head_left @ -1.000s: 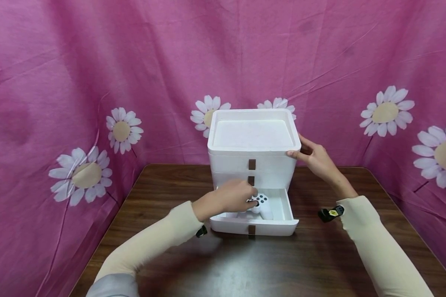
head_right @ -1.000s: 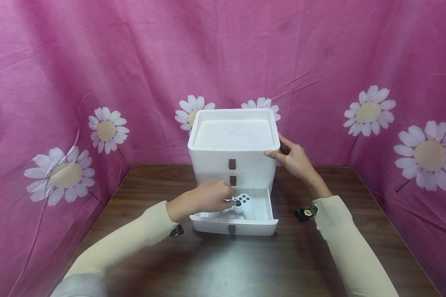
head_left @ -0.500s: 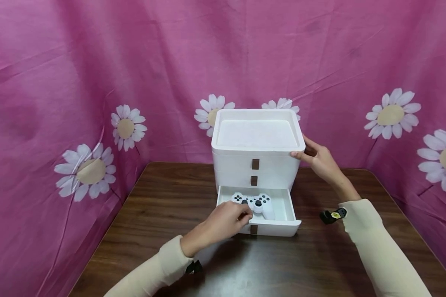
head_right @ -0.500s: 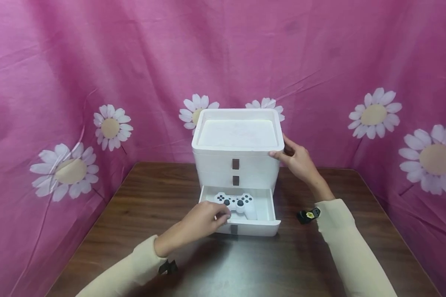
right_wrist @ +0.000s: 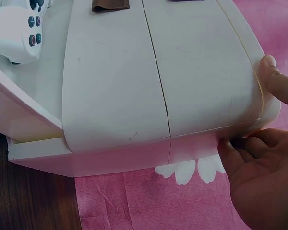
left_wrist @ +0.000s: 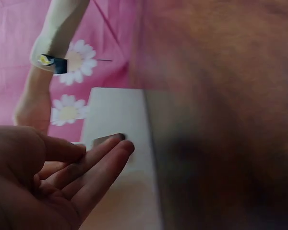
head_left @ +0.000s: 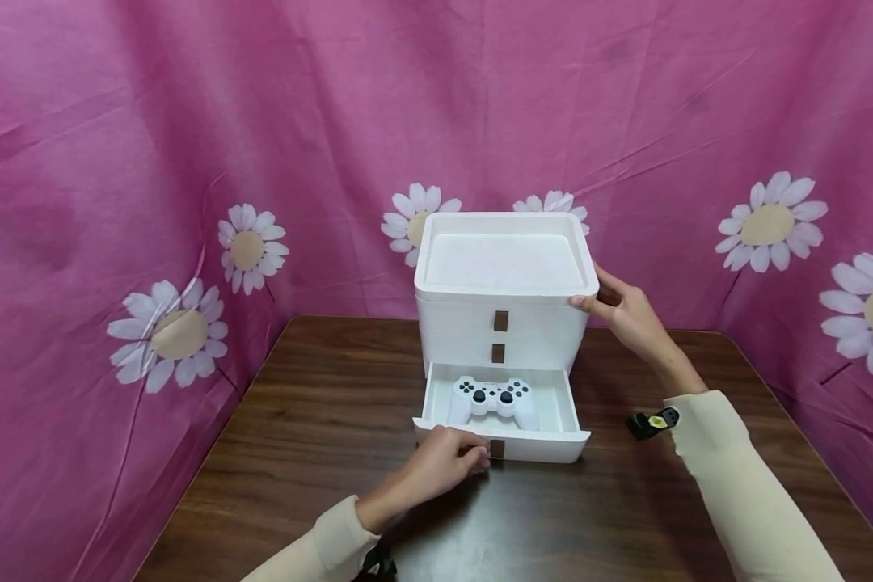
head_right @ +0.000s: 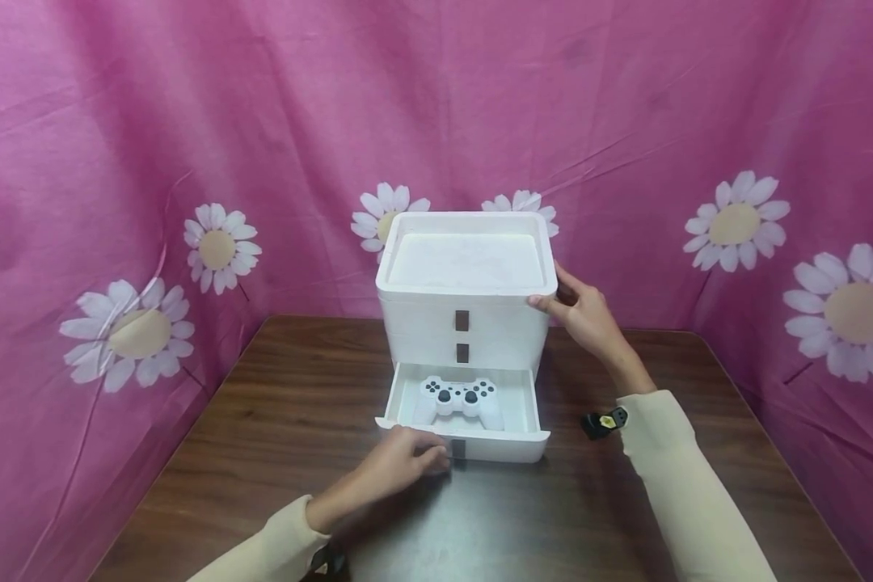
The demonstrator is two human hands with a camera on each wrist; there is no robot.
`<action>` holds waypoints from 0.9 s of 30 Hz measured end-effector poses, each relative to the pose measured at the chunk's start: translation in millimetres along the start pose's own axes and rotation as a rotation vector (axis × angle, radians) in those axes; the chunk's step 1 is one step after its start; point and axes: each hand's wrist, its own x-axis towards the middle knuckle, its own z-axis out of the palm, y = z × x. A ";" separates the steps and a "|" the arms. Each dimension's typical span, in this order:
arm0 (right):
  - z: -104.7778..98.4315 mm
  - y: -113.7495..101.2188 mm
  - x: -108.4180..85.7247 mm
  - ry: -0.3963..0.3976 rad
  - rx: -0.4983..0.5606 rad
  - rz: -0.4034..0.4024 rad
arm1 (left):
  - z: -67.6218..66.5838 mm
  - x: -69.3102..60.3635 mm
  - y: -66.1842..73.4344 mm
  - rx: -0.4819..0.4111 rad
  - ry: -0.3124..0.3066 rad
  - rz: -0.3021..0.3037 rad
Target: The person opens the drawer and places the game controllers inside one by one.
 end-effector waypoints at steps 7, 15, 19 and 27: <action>1.5 -0.1 -0.9 -0.005 -0.003 -0.005 | 18.2 -2.2 -11.6 -0.254 -0.001 -0.130; 0.5 -3.2 -2.2 0.004 -0.021 -0.005 | 28.1 -3.2 -15.4 -0.448 0.019 -0.240; 1.0 -3.9 -2.9 0.008 -0.013 -0.006 | 30.3 -6.3 -13.0 -0.518 0.008 -0.293; 0.6 -2.1 -2.8 0.023 -0.024 -0.013 | 40.4 -7.7 -10.0 -0.754 0.007 -0.329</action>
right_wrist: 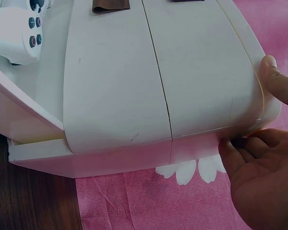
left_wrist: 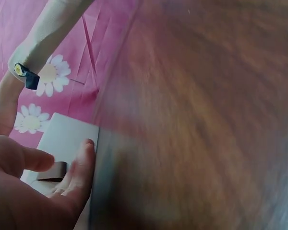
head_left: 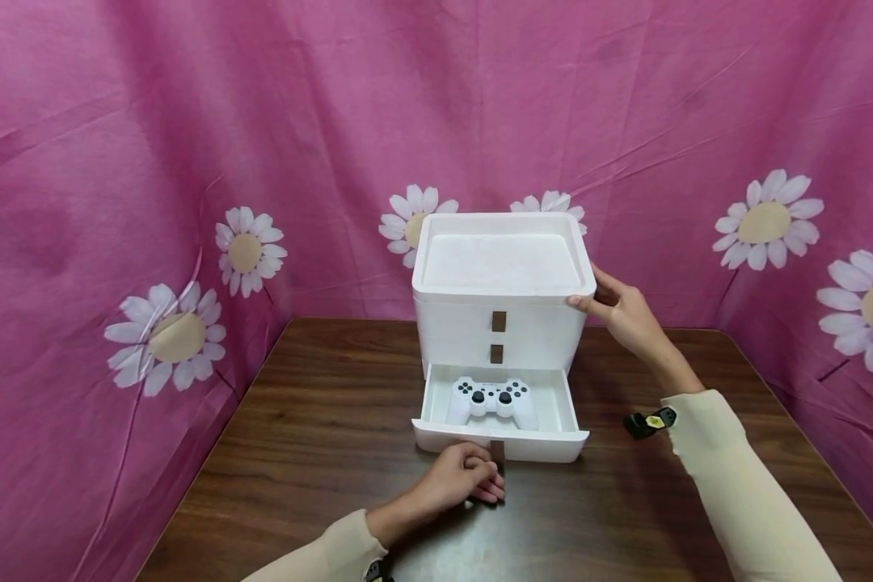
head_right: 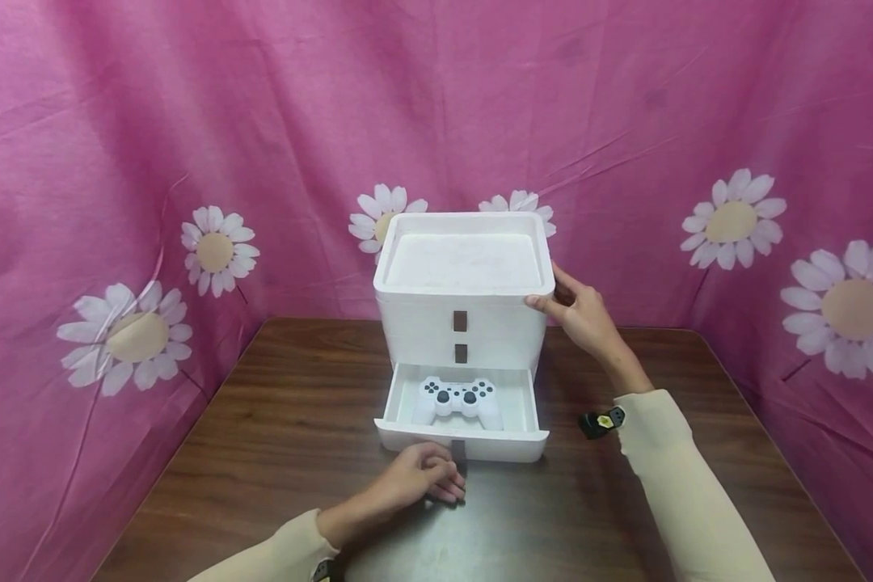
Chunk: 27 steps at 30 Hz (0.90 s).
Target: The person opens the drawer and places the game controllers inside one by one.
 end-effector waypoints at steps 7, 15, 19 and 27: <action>0.6 1.1 1.1 0.002 0.009 0.007 | 5.4 5.2 -5.5 -0.103 -0.059 0.004; 0.5 1.7 0.8 0.001 0.009 0.011 | 6.4 14.5 -10.6 -0.119 -0.041 0.053; 0.7 1.0 1.0 -0.006 0.013 0.013 | 6.9 18.0 -14.5 -0.131 -0.004 0.094; 1.3 2.4 0.1 0.002 0.011 0.009 | 5.7 26.0 -16.2 -0.130 0.073 0.179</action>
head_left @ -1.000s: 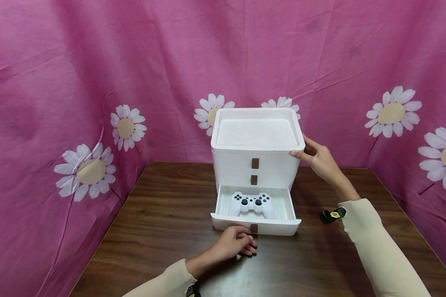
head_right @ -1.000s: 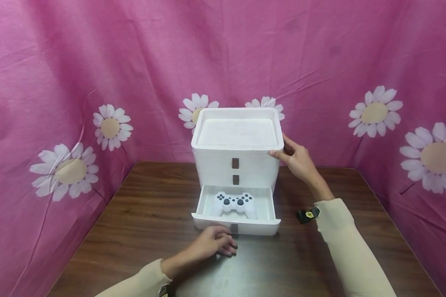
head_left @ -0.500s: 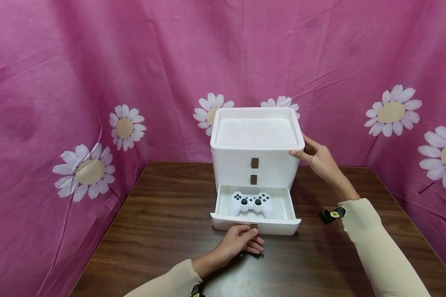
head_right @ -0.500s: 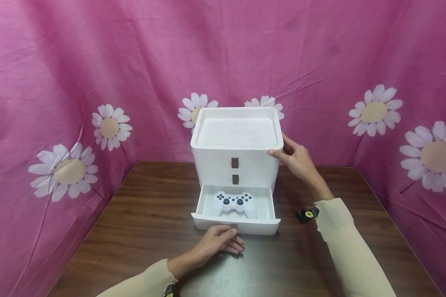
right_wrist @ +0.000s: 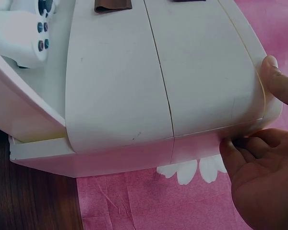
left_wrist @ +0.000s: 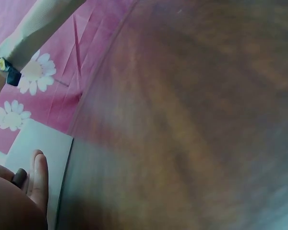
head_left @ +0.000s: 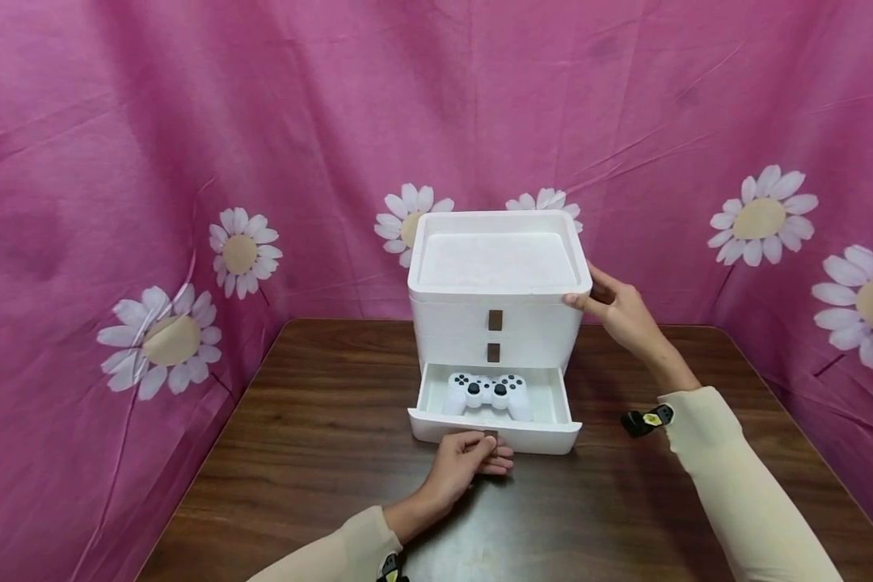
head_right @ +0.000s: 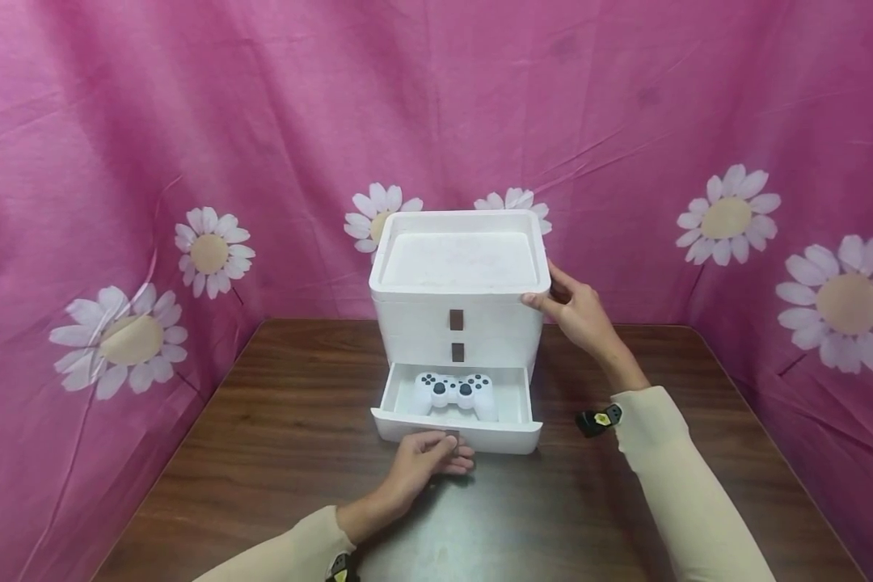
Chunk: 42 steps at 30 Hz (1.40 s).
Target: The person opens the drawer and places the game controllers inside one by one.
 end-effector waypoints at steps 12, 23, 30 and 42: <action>1.0 -2.7 -0.4 -0.010 0.009 0.013 | -2.7 27.8 -2.2 -0.005 0.011 0.038; 1.4 -1.7 -1.3 0.009 0.004 0.008 | -6.2 65.7 0.5 -0.042 0.087 0.044; 0.5 -1.3 -1.3 0.011 0.010 0.004 | -7.2 87.5 1.6 -0.047 0.124 0.050; 0.7 -3.0 -1.6 0.005 0.015 0.005 | -7.3 105.4 4.0 -0.058 0.170 0.038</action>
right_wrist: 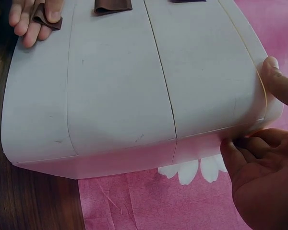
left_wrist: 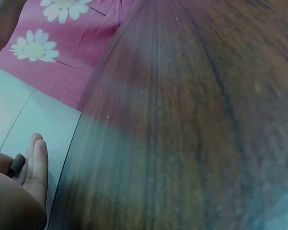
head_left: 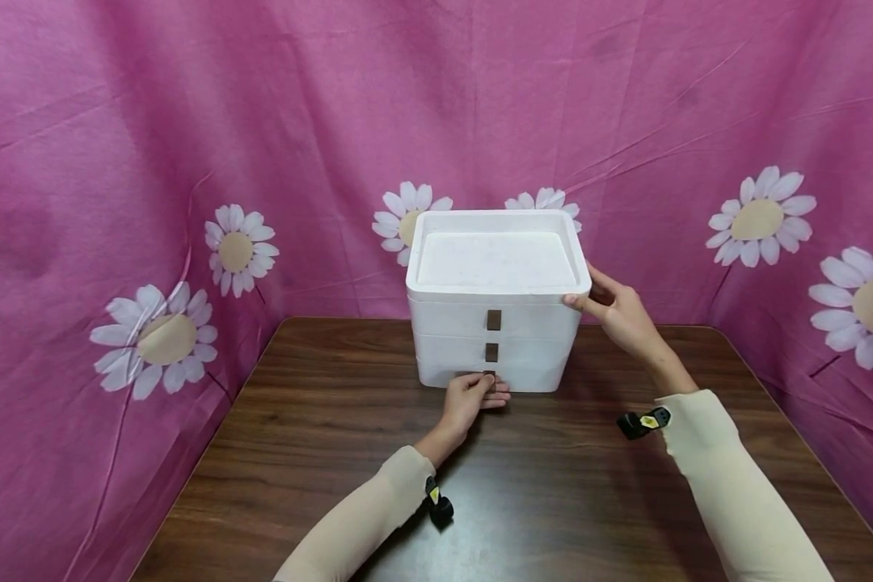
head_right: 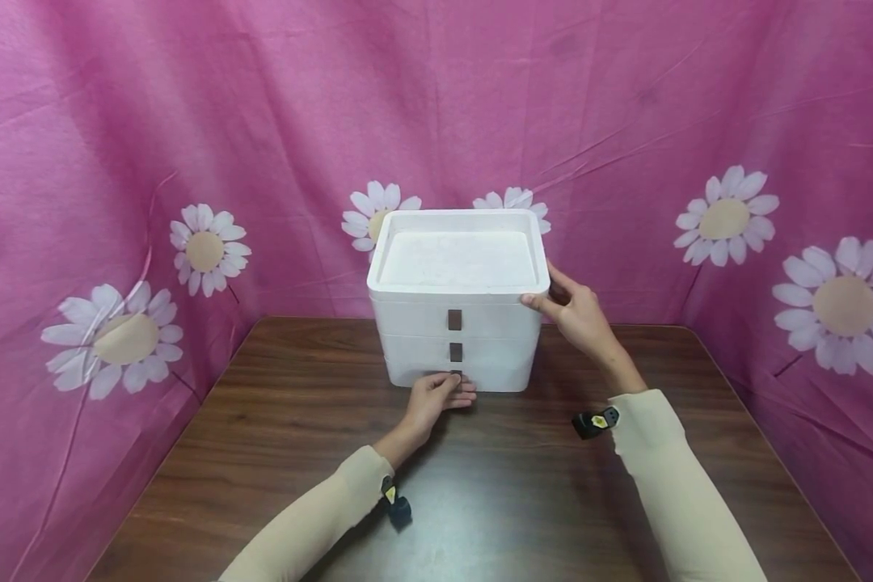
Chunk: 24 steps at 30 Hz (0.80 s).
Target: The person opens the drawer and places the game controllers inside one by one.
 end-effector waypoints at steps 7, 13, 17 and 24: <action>-2.8 0.2 -3.3 0.008 0.002 0.014 | 2.6 0.9 -0.3 0.023 -0.018 -0.001; -5.7 2.2 -8.3 0.020 -0.006 0.010 | 4.5 1.5 1.4 0.065 -0.043 -0.022; -3.4 7.7 -12.5 0.049 -0.002 -0.035 | -3.0 0.3 4.9 0.119 -0.053 -0.031; 9.7 17.6 -19.3 0.127 -0.124 -0.155 | -46.8 -4.9 26.5 0.240 -0.045 -0.007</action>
